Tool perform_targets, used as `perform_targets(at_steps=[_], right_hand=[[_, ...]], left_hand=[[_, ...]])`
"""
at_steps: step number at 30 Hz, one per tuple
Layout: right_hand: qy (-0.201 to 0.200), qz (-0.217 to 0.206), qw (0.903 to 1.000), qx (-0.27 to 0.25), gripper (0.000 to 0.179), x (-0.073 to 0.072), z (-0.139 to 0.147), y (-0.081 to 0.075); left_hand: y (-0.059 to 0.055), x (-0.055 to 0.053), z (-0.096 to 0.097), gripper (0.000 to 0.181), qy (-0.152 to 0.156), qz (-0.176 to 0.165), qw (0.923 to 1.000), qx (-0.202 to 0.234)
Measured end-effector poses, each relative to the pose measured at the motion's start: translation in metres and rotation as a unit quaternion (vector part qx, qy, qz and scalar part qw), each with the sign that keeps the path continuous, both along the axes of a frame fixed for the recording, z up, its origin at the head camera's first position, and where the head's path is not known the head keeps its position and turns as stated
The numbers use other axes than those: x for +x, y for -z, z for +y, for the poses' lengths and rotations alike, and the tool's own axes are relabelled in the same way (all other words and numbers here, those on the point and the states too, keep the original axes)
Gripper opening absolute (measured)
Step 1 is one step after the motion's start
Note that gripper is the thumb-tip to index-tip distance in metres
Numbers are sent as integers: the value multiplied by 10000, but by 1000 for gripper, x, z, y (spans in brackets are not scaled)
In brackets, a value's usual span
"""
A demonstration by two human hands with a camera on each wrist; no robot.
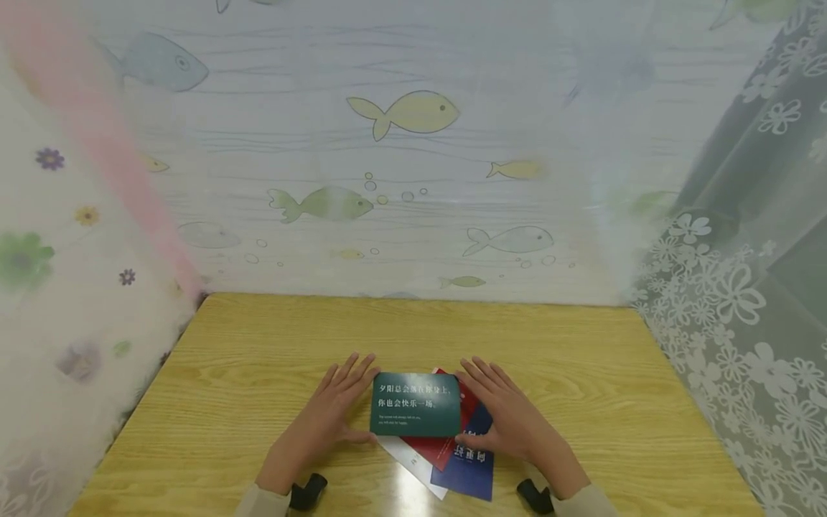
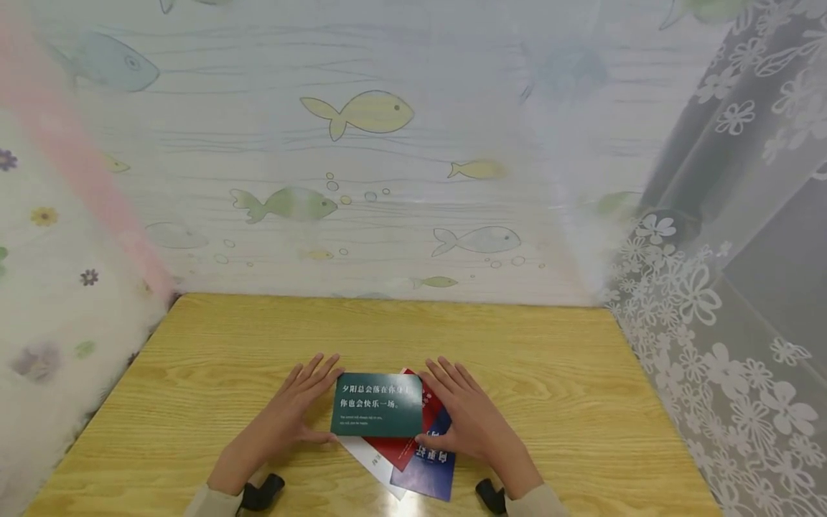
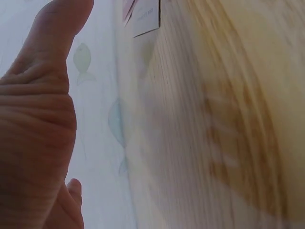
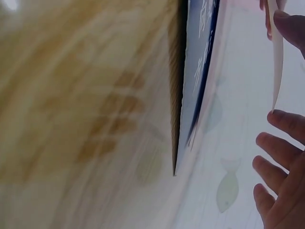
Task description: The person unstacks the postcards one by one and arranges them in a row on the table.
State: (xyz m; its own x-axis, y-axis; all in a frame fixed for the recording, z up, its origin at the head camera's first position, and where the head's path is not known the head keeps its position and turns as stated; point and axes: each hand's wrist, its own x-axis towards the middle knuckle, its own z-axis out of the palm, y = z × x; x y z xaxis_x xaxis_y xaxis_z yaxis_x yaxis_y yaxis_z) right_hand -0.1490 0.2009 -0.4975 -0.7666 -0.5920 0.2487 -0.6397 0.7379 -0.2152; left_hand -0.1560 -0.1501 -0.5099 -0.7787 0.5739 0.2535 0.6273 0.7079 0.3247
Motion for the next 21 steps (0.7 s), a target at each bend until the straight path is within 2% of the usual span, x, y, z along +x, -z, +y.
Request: perform_targets(at_steps=[4, 13, 18, 21], right_hand=[[-54, -64, 10000, 50, 101, -5, -3, 0], [-156, -407, 9990, 129, 101, -20, -11, 1], [-96, -708, 9974, 113, 103, -28, -16, 1], [-89, -704, 9974, 133, 104, -33, -20, 1]], left_hand=[[1, -4, -2, 116, -69, -104, 9999, -31], [-2, -10, -8, 110, -195, -571, 9982, 32], [-2, -14, -10, 110, -150, -508, 9985, 117], [-1, -17, -13, 110, -207, -426, 9989, 55]])
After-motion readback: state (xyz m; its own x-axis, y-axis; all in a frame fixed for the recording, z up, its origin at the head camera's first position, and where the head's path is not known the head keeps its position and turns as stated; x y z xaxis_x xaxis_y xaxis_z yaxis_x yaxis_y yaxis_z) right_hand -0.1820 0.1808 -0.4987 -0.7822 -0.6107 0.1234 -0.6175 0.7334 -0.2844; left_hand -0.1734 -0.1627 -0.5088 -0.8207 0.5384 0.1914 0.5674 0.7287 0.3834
